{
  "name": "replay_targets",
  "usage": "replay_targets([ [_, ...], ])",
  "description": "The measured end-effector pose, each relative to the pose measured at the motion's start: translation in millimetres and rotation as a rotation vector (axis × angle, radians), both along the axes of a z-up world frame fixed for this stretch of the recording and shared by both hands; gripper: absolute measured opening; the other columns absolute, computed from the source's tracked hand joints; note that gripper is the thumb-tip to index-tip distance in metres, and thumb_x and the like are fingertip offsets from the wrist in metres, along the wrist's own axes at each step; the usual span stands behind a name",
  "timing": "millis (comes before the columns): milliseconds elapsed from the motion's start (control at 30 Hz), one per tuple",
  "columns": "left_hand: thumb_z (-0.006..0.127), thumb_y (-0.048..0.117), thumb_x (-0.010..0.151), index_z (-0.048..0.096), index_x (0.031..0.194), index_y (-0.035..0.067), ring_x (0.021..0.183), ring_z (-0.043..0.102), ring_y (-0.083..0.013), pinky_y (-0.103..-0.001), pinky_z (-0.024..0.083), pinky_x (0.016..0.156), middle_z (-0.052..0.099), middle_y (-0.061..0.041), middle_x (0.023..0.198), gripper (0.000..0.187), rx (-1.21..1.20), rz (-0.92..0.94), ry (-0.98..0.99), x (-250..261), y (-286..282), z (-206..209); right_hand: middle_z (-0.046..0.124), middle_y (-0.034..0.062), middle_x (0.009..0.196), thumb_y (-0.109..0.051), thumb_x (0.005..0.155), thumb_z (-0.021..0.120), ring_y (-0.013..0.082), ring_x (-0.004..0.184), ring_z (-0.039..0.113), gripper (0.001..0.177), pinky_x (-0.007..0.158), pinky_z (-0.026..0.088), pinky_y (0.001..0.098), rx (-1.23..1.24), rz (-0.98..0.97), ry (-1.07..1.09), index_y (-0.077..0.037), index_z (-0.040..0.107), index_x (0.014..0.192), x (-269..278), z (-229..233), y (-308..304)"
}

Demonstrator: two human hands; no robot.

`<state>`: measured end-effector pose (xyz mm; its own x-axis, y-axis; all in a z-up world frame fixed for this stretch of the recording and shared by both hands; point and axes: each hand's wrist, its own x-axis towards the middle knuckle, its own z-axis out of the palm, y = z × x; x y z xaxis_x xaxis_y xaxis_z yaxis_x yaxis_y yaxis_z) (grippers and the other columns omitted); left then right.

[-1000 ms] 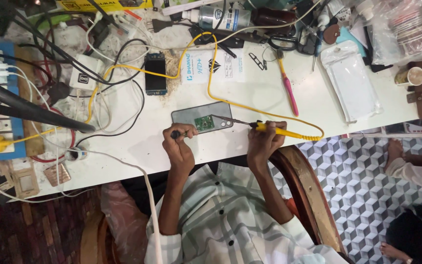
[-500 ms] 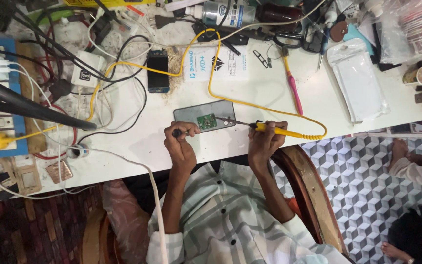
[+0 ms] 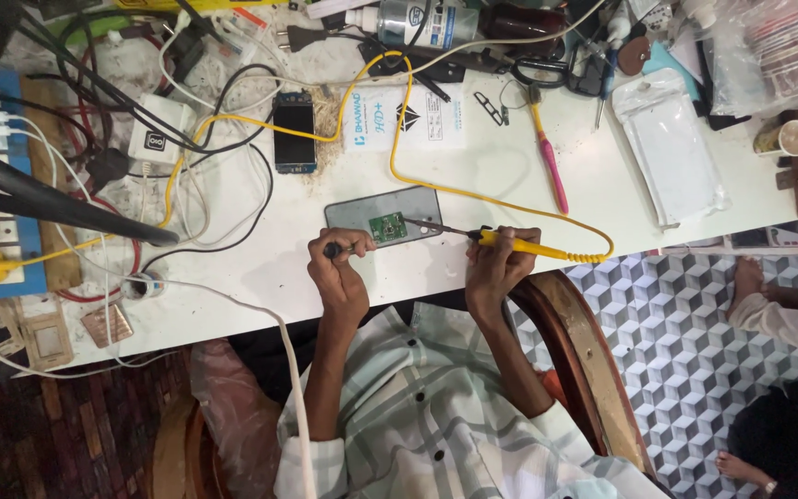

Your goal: The person cleans the back of a smartphone with a toothbrush, then uses a soldering iron and tweezers to work on a small green circuit board placed on the phone's back cover.

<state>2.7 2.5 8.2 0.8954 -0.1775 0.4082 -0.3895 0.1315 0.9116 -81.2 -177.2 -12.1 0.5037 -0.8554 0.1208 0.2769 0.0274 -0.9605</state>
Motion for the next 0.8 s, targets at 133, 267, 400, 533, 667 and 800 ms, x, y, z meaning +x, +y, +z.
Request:
replay_targets([
  [133, 0.028, -0.004, 0.109, 0.036, 0.112, 0.003, 0.081, 0.058, -0.0217, -0.038, 0.051, 0.086, 0.055, -0.013, 0.086, 0.011, 0.006, -0.003, -0.007, 0, 0, -1, 0.052, 0.0026, 0.071, -0.017, 0.111, 0.050, 0.0094, 0.054, 0.051, 0.019, 0.050, 0.047, 0.0271, -0.196, -0.051, 0.091, -0.005, 0.041, 0.100, -3, 1, 5],
  [267, 0.030, -0.002, 0.109, 0.037, 0.111, 0.003, 0.080, 0.057, -0.0216, -0.039, 0.049, 0.088, 0.056, -0.013, 0.086, 0.008, 0.019, 0.012, -0.035, -1, -1, -1, 0.053, 0.0032, 0.074, -0.013, 0.107, 0.054, 0.0082, 0.058, 0.049, 0.019, 0.052, 0.043, 0.0237, -0.288, -0.091, 0.176, -0.003, 0.042, 0.097, -10, -8, 8],
  [400, 0.027, -0.006, 0.106, 0.038, 0.112, 0.003, 0.080, 0.056, -0.0219, -0.038, 0.051, 0.085, 0.056, -0.013, 0.087, 0.016, -0.004, 0.005, -0.041, 1, -3, 3, 0.053, 0.0107, 0.085, -0.005, 0.106, 0.056, 0.0148, 0.071, 0.049, 0.008, 0.064, 0.043, 0.0303, -0.557, -0.036, 0.256, -0.001, 0.050, 0.102, -18, -9, 6],
  [533, 0.026, -0.010, 0.102, 0.038, 0.116, 0.001, 0.081, 0.058, -0.0218, -0.037, 0.052, 0.084, 0.057, -0.013, 0.087, 0.021, 0.013, 0.017, -0.028, 0, -3, 6, 0.055, 0.0273, 0.102, 0.002, 0.103, 0.063, 0.0287, 0.083, 0.055, 0.017, 0.070, 0.045, 0.0403, -1.443, -0.251, 0.495, 0.000, 0.055, 0.118, -20, 14, 3],
  [667, 0.025, -0.013, 0.101, 0.038, 0.115, 0.002, 0.081, 0.059, -0.0213, -0.037, 0.053, 0.084, 0.056, -0.012, 0.087, 0.024, -0.004, 0.015, -0.013, -2, -4, 9, 0.061, 0.0241, 0.102, 0.004, 0.095, 0.070, 0.0290, 0.081, 0.056, 0.026, 0.066, 0.041, 0.0414, -1.745, -0.297, 0.498, -0.004, 0.057, 0.116, -12, 50, 9],
  [800, 0.024, -0.016, 0.097, 0.036, 0.116, 0.001, 0.081, 0.058, -0.0209, -0.037, 0.055, 0.084, 0.054, -0.013, 0.089, 0.028, -0.020, -0.003, 0.016, 0, -4, 7, 0.056, 0.0051, 0.082, 0.005, 0.087, 0.076, 0.0202, 0.066, 0.053, 0.026, 0.057, 0.033, 0.0398, -1.548, -0.077, 0.470, -0.007, 0.059, 0.103, -2, 75, 16],
])
